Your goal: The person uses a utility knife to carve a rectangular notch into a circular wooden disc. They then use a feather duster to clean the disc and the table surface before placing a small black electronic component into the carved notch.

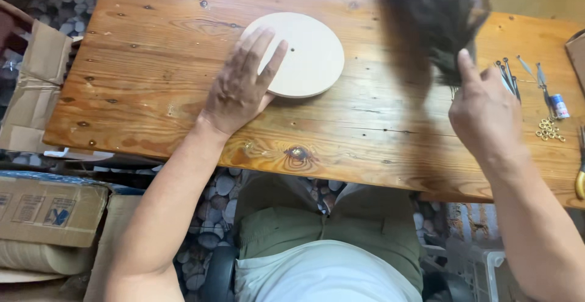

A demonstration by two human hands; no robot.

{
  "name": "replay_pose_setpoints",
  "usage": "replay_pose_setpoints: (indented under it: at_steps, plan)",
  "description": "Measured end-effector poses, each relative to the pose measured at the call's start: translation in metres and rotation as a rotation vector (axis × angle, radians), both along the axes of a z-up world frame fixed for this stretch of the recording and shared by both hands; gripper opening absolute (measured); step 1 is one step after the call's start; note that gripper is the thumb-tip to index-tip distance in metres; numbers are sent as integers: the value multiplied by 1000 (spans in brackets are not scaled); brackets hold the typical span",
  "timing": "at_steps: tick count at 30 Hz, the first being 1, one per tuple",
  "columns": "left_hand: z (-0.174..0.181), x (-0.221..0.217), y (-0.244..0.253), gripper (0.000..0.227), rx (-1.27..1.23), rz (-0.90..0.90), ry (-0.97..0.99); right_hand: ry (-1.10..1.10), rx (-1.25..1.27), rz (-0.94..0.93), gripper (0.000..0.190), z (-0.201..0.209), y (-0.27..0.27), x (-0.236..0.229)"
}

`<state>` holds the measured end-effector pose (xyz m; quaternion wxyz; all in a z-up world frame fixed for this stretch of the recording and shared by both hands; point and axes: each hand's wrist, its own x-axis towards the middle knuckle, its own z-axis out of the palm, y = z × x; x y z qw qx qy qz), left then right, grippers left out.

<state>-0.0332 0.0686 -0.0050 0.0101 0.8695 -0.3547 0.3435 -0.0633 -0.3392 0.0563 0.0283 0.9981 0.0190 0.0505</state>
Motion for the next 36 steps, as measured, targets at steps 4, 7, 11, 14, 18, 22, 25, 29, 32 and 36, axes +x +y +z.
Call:
replay_pose_setpoints:
  at_steps: [4, 7, 11, 14, 18, 22, 25, 29, 32, 36]
  plan:
    - [1, 2, -6, 28, -25, -76, -104, 103, 118, 13, 62, -10, -4, 7]
    - [-5, 7, -6, 37, -79, 11, -95, 281, 226, 33, 60, 0, 59, -10]
    - [-10, 5, 7, 52, -183, 118, -134, 231, 459, 367, 57, -20, 92, -27]
    - [-5, 1, 17, 42, -352, 150, -210, 156, 480, 355, 57, -19, 112, -42]
    - [14, -5, 17, 44, -442, 196, -336, 248, 441, 618, 67, -36, 130, -64]
    - [23, -15, 17, 39, -447, 160, -327, 337, 419, 716, 60, -34, 130, -54]
    - [18, -14, 19, 38, -446, 202, -358, 45, 148, 540, 61, -60, 80, 16]
    - [20, -13, 21, 38, -463, 175, -360, -14, 233, 227, 56, -22, 33, 42]
    - [22, -13, 15, 38, -454, 119, -352, -195, 287, 276, 53, -17, -18, 29]
    - [32, -17, 7, 38, -361, 100, -342, -412, -128, 130, 36, 9, -86, -12]
